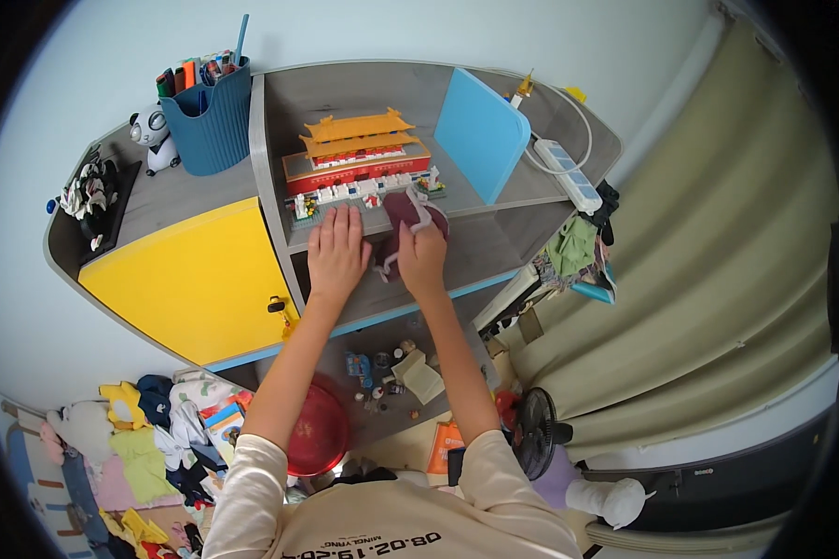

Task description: The person organizes a cluttered shelf by placing a white robot toy on a black stand, arranging a blue pen holder, and positioning a large red and yellow building block structure. They then use a maroon cloth to wipe the shelf surface and the block structure.

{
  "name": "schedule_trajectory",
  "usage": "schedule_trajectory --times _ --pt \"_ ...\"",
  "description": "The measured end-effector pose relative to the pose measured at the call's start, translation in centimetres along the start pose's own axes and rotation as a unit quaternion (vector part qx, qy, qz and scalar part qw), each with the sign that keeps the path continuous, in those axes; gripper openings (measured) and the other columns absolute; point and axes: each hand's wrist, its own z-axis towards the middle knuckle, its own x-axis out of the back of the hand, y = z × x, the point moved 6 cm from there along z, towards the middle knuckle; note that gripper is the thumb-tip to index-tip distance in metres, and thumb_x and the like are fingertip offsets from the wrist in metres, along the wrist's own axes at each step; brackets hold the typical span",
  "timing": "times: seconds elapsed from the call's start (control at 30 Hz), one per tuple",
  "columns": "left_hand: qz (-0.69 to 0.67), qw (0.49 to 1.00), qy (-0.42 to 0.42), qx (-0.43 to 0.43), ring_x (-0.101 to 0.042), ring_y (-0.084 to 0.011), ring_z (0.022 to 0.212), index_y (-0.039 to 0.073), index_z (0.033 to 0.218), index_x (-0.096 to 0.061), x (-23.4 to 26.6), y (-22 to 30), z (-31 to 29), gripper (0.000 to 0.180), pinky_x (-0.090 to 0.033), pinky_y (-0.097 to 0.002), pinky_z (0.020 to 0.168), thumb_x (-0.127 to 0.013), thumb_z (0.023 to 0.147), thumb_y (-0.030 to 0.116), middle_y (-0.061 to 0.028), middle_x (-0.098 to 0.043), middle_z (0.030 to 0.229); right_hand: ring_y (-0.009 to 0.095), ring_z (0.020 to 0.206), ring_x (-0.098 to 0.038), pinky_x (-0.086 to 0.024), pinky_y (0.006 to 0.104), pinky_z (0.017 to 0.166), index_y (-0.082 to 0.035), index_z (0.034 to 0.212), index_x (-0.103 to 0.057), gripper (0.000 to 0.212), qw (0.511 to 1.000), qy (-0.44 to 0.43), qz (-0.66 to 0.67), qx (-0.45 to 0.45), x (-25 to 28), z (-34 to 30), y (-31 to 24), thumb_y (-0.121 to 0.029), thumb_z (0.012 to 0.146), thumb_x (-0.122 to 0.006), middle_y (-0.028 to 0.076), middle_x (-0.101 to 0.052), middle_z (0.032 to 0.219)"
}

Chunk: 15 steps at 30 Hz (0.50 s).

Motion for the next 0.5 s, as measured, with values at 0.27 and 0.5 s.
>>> schedule_trajectory --times 0.27,0.5 --pt "0.009 1.000 0.009 -0.012 -0.040 -0.0215 0.118 0.009 0.125 -0.044 -0.7 -0.3 -0.2 0.059 -0.027 -0.0385 0.097 -0.062 0.072 0.026 -0.0055 -0.045 0.127 0.025 0.068 -0.056 -0.041 0.0329 0.064 0.006 0.088 -0.057 0.022 0.991 0.113 0.068 0.013 0.6 0.1 -0.7 -0.012 0.091 -0.044 0.014 -0.061 0.077" --pt "0.016 0.999 0.040 -0.013 -0.042 -0.0196 0.116 0.009 0.124 -0.046 -0.9 -0.2 -0.2 0.054 -0.028 -0.0373 0.095 -0.059 0.072 0.021 -0.0038 -0.048 0.125 0.044 0.097 -0.047 -0.037 0.0480 0.083 0.007 0.107 -0.050 0.027 1.000 0.020 -0.014 0.020 -1.5 1.3 -0.2 -0.010 0.087 -0.045 0.026 -0.051 0.108"
